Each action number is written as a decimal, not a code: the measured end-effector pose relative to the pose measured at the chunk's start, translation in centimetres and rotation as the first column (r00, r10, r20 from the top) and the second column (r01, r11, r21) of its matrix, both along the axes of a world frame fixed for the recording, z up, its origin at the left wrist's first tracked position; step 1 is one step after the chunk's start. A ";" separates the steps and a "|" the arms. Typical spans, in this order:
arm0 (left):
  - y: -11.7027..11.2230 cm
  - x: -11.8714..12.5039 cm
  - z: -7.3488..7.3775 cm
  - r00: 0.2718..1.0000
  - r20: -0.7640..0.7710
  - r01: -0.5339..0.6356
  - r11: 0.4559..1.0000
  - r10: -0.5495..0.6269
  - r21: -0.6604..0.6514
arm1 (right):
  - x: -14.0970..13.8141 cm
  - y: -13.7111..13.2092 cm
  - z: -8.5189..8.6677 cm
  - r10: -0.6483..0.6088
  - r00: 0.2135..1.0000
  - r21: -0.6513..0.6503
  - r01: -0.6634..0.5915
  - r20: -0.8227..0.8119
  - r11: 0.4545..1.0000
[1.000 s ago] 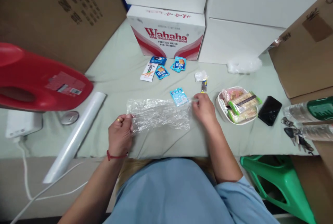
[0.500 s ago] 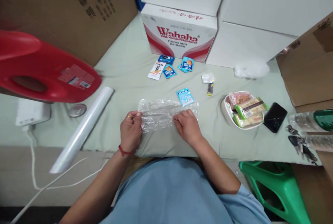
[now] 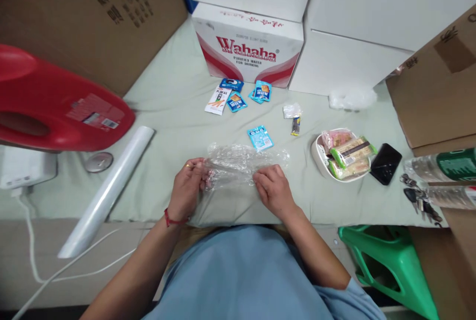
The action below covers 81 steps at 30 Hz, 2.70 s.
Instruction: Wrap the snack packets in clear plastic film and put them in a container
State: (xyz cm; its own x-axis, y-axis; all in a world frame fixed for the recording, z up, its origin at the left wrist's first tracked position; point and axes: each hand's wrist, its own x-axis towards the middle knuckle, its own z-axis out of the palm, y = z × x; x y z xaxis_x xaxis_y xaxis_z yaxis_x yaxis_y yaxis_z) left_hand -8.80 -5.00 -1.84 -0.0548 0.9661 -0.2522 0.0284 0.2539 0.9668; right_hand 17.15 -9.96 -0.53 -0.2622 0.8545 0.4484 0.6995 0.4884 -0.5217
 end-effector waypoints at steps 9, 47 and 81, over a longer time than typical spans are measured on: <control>0.1 0.2 1.7 0.980 0.198 0.008 0.989 0.022 -0.146 | 1.5 0.5 -1.1 -0.083 0.997 -0.040 0.083 0.004 0.996; -1.6 1.0 2.8 0.921 0.303 0.320 0.920 -0.245 -0.228 | 0.7 0.3 1.3 -0.173 0.983 -0.042 0.171 -0.060 0.984; -4.8 3.1 3.6 0.996 0.067 0.078 0.965 -0.063 -0.251 | 0.4 4.3 1.3 -0.670 -0.068 -0.591 -0.410 -0.740 0.695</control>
